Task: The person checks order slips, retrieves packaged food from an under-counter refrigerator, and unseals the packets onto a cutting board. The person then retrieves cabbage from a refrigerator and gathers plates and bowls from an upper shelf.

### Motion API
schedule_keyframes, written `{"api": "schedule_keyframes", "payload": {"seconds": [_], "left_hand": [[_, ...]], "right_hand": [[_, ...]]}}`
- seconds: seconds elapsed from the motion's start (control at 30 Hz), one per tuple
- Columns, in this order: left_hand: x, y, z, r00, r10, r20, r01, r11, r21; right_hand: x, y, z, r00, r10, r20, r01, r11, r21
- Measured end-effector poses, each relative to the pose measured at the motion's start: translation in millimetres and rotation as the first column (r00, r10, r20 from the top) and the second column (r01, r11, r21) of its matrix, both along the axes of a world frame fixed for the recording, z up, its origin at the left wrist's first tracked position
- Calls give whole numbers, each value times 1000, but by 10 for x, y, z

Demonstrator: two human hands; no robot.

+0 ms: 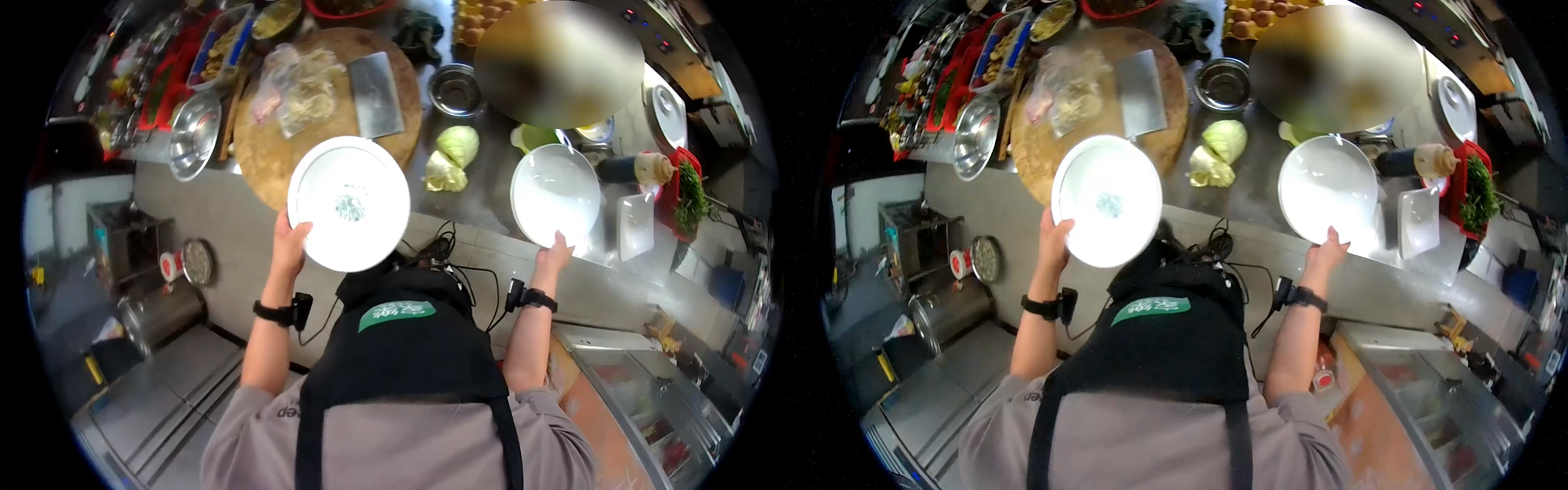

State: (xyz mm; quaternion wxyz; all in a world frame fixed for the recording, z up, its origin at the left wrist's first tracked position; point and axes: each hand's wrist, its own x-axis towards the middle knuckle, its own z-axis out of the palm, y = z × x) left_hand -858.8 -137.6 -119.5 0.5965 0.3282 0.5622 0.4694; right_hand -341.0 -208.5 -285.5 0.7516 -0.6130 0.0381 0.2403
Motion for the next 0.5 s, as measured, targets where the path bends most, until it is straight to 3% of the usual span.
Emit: {"api": "schedule_keyframes", "payload": {"seconds": [0.07, 0.2, 0.33, 0.4, 0.5], "left_hand": [[199, 39, -51, 997, -75, -36, 72, 995, -73], [886, 162, -264, 905, -426, 6, 426, 904, -49], [1714, 233, -401, 777, -607, -170, 593, 795, -129], [2064, 164, -799, 797, -587, -142, 583, 809, -75], [2416, 91, -1296, 788, -558, -258, 570, 821, -36]], "right_hand": [[61, -27, 95, 1000, -12, -23, 11, 998, -56], [266, -83, 122, 999, -32, 9, 32, 998, -60], [546, -206, 45, 999, -45, 26, 47, 997, -64], [672, -266, 49, 999, -30, 33, 32, 998, -57], [853, -347, 15, 997, 4, 75, 2, 997, -80]]}}
